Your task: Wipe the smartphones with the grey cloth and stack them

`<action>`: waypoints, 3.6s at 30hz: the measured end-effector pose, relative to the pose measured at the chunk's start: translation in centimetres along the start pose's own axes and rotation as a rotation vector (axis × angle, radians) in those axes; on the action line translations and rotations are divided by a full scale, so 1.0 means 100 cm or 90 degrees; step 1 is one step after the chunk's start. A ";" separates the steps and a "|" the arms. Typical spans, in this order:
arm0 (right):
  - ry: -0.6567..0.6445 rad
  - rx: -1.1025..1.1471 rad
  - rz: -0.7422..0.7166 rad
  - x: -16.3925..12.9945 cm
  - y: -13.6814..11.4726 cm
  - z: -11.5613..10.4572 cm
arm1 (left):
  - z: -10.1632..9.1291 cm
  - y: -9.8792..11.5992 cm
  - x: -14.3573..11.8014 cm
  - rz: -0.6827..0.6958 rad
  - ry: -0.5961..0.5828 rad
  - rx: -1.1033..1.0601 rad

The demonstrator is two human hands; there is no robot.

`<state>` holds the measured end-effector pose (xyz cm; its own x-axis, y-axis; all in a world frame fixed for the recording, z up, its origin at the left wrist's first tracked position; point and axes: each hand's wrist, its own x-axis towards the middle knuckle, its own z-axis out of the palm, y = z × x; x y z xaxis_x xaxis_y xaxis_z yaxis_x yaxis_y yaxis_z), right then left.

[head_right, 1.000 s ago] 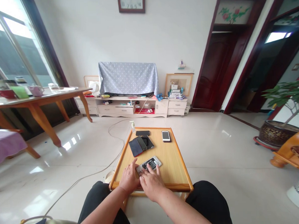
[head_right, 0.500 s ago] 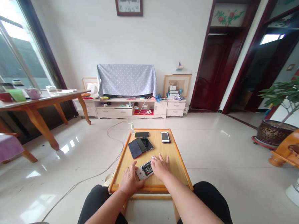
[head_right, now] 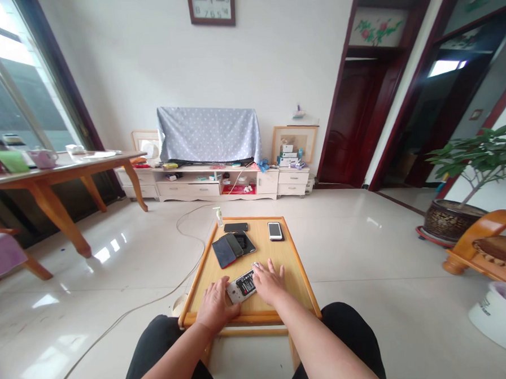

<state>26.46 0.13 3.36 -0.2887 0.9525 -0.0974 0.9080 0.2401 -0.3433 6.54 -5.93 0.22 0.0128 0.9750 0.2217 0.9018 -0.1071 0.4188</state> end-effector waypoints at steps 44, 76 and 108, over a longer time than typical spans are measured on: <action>0.006 0.007 -0.177 -0.032 -0.048 0.009 | -0.002 0.012 0.001 -0.044 -0.020 -0.052; 0.036 -0.024 -0.066 -0.058 0.011 0.031 | -0.002 0.006 0.000 -0.015 -0.044 -0.013; 0.059 -0.015 0.048 -0.065 0.016 0.007 | -0.009 0.010 -0.002 -0.013 -0.047 -0.014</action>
<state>29.57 -5.86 2.79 -0.1904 0.9811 -0.0356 0.9335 0.1697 -0.3159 7.08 -6.37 1.37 0.0270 0.9887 0.1477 0.8926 -0.0904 0.4417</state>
